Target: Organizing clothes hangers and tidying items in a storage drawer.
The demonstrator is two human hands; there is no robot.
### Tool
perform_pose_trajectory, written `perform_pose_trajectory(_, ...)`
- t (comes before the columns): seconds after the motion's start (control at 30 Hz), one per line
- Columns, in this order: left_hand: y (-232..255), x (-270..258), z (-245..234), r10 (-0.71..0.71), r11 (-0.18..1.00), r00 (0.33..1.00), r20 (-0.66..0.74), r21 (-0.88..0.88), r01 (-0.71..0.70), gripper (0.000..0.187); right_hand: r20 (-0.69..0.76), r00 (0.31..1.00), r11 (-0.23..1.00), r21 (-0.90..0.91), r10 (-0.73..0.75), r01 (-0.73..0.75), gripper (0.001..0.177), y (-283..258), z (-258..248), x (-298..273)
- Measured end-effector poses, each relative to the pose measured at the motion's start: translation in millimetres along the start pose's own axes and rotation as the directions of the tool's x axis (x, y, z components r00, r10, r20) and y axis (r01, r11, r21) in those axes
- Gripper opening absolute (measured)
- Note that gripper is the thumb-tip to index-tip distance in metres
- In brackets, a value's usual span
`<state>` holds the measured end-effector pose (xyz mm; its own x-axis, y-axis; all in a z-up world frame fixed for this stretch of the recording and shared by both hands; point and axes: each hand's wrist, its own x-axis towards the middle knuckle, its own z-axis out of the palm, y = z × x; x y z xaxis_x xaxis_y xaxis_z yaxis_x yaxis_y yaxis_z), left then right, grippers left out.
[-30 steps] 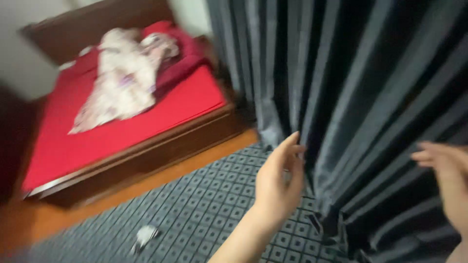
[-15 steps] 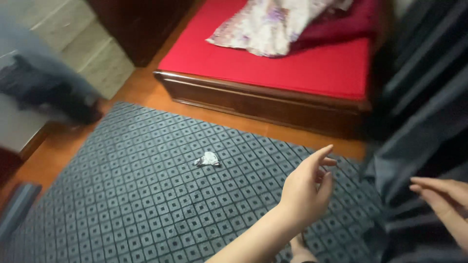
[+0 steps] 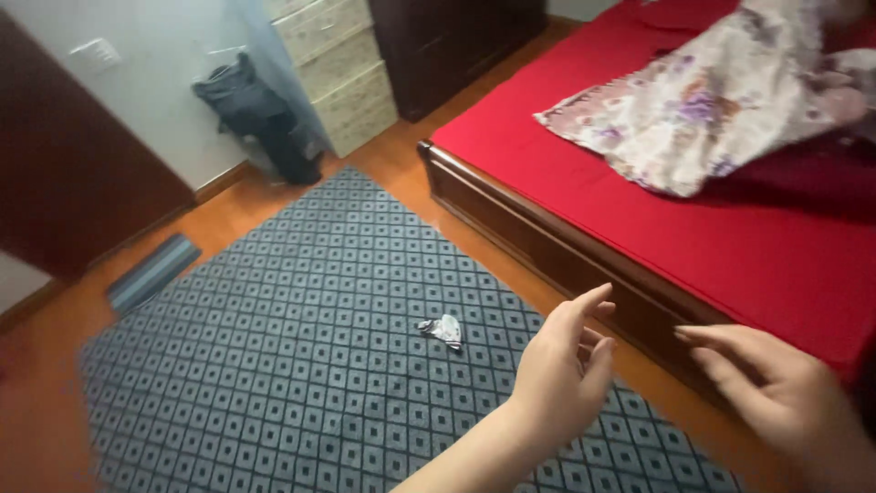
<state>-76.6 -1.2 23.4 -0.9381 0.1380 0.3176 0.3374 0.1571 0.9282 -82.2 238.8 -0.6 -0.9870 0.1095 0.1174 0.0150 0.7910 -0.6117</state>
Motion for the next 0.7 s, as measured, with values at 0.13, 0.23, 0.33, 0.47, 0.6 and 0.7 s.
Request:
perform_pose_trajectory(0.13, -18.8, 39.4, -42.3, 0.072, 0.995, 0.997, -0.041, 0.071, -0.069, 0.055, 0.092, 0.896, 0.854, 0.359, -0.435, 0.377, 0.033, -81.3, 39.3, 61.5)
perform_pose_trajectory(0.23, -50.4, 72.9, -79.9, 0.069, 0.995, 0.988, -0.137, 0.085, -0.058, 0.053, 0.134, 0.785, 0.746, 0.440, -0.605, 0.500, 0.047, -123.1, 81.5, 109.3)
perform_pose_trajectory(0.33, -90.7, 114.5, -124.2, 0.039, 0.997, 0.972, -0.232, 0.078, -0.022, 0.054, 0.173, 0.714, 0.700, 0.447, -0.679, 0.557, 0.062, -158.1, 122.4, 166.7)
perform_pose_trajectory(0.47, -152.4, 179.9, -195.6, 0.057, 0.998, 0.930, -0.364, -0.004, -0.063, 0.058, 0.297, 0.657, 0.718, 0.355, -0.693, 0.599, 0.070, -200.0, 170.6, 250.6)
perform_pose_trajectory(0.6, -180.9, 245.8, -261.1, -0.217, 0.970, 0.911, -0.351, -0.184, 0.160, 0.057, 0.434, 0.667, 0.787, 0.201, -0.605, 0.583, 0.063, -255.3, 192.8, 329.5)
perform_pose_trajectory(0.7, -198.7, 289.0, -296.9, -0.186, 0.981, 0.905, -0.382, -0.123, 0.150, 0.058, 0.384, 0.665, 0.763, 0.221, -0.641, 0.608, 0.060, -275.1, 213.1, 379.8)
